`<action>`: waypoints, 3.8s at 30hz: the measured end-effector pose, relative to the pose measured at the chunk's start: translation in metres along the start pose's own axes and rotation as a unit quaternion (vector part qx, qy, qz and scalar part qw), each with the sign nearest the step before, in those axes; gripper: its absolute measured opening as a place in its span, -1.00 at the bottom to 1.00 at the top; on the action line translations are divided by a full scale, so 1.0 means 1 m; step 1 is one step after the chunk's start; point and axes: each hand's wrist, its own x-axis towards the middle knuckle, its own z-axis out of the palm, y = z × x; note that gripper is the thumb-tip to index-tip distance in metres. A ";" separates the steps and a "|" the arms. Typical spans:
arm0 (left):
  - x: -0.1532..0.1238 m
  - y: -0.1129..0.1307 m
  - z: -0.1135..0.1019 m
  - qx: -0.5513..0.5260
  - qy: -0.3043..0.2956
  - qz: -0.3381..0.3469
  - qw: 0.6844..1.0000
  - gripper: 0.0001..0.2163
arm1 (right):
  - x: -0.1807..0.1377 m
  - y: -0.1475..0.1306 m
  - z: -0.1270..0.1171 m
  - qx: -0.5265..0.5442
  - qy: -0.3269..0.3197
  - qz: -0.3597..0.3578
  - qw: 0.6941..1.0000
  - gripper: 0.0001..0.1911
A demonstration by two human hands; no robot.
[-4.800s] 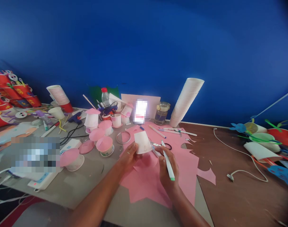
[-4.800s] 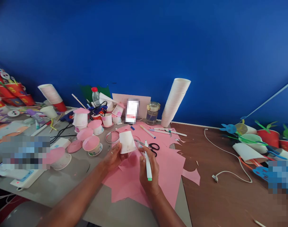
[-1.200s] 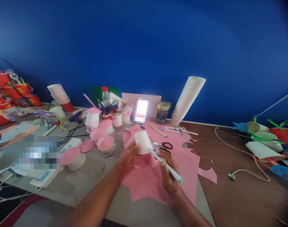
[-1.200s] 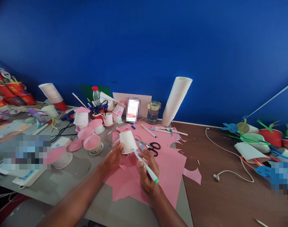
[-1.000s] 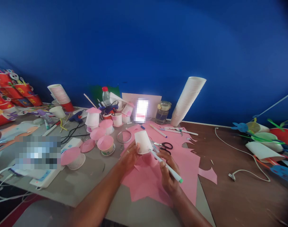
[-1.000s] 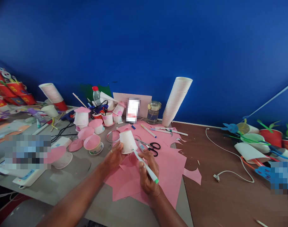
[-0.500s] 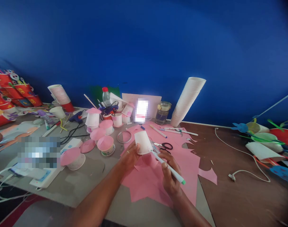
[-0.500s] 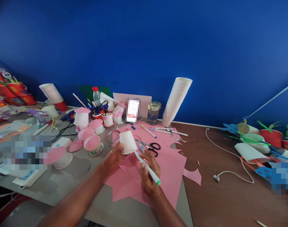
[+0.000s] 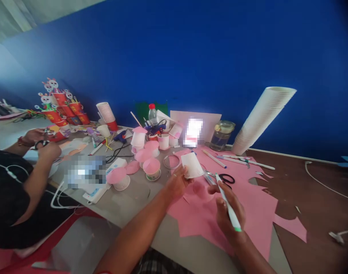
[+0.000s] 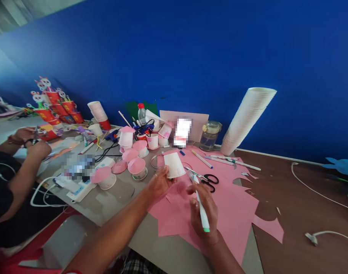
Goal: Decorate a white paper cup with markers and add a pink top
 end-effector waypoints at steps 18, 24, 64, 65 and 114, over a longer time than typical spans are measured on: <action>0.060 0.000 0.059 -0.053 0.056 -0.002 0.997 -0.60 | -0.029 -0.070 0.041 0.168 -0.290 -0.204 0.920 -0.65; 0.062 0.003 0.056 -0.044 0.036 0.014 0.998 -0.64 | -0.022 -0.057 0.040 0.129 -0.230 -0.153 0.952 -0.59; 0.007 0.005 -0.012 0.076 -0.149 0.002 0.986 -0.53 | 0.005 0.001 0.009 0.039 -0.025 0.066 0.997 -0.69; 0.007 0.005 -0.012 0.071 -0.148 -0.001 0.986 -0.53 | 0.004 0.002 0.009 0.037 -0.027 0.063 0.997 -0.69; 0.009 0.006 -0.013 0.061 -0.136 -0.004 0.989 -0.48 | 0.000 0.006 0.010 0.029 -0.039 0.043 0.998 -0.69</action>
